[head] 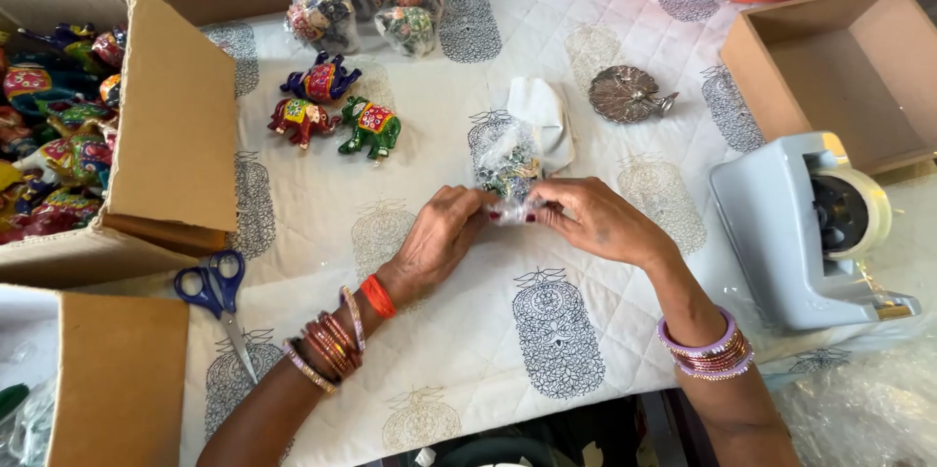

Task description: Cleaning and wrapping small elephant figurines in bubble wrap.

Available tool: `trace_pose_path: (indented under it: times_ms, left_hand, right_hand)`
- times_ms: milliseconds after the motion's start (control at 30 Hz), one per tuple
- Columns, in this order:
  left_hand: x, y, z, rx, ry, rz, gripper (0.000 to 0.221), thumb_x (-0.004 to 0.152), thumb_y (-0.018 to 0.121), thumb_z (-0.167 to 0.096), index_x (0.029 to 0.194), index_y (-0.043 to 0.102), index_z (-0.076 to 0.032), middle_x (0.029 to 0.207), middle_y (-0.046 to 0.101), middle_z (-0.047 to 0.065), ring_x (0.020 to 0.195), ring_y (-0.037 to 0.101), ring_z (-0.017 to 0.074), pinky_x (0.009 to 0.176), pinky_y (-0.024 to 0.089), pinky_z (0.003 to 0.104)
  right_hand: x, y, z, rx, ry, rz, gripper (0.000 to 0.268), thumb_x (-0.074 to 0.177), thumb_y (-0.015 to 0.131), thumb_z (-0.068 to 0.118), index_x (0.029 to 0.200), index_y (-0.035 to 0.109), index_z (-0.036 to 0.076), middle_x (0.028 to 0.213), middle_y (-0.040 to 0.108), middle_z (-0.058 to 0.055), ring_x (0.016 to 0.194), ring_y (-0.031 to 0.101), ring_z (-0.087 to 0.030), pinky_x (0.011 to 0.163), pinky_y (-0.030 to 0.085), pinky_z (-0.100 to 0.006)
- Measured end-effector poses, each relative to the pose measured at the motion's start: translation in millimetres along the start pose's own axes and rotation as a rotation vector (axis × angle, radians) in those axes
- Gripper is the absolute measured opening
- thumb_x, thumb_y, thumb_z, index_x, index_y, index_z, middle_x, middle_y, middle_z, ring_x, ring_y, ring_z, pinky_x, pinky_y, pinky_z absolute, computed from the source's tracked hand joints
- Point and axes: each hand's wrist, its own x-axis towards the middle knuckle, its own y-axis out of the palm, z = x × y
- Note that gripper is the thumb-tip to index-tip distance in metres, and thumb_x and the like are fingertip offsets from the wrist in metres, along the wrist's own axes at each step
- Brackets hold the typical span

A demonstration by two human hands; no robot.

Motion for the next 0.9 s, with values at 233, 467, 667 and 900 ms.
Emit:
trace_pose_path:
  times_ms: [233,467,667,900]
  left_hand:
    - [19,13,-3,-0.276,-0.263,-0.107,0.017,0.096,0.065,-0.005,0.113,0.064,0.0,0.096,0.071,0.013,0.075,0.069,0.02,0.066,0.057,0.036]
    - [20,19,7,-0.434,-0.467,-0.174,0.017,0.093,0.072,-0.004,0.109,0.068,-0.001,0.093,0.066,0.008,0.067,0.059,0.0107,0.059,0.054,0.03]
    - [23,15,6,-0.578,-0.496,-0.225,0.018,0.091,0.069,-0.001,0.106,0.06,0.002,0.108,0.057,0.004,0.065,0.065,0.0063,0.053,0.054,0.025]
    - [17,22,14,-0.639,-0.522,-0.204,0.014,0.098,0.062,-0.001,0.111,0.059,0.0,0.096,0.064,0.004,0.063,0.054,0.0058,0.054,0.048,0.026]
  right_hand:
    - [3,5,-26,0.275,0.373,0.003,0.017,0.099,0.064,0.017,0.108,0.068,0.003,0.081,0.072,-0.003,0.07,0.063,-0.009,0.064,0.053,-0.027]
    - [10,24,-40,0.52,0.38,-0.146,0.017,0.092,0.071,0.016,0.103,0.072,0.002,0.077,0.072,-0.004,0.066,0.066,-0.008,0.06,0.059,-0.024]
    - [13,29,-41,0.536,0.418,-0.184,0.019,0.092,0.073,0.014,0.105,0.072,0.001,0.074,0.072,-0.006,0.063,0.065,-0.008,0.056,0.057,-0.024]
    - [13,29,-37,0.575,0.397,-0.236,0.021,0.094,0.072,0.016,0.109,0.067,0.002,0.076,0.073,-0.006,0.059,0.063,-0.007,0.051,0.054,-0.024]
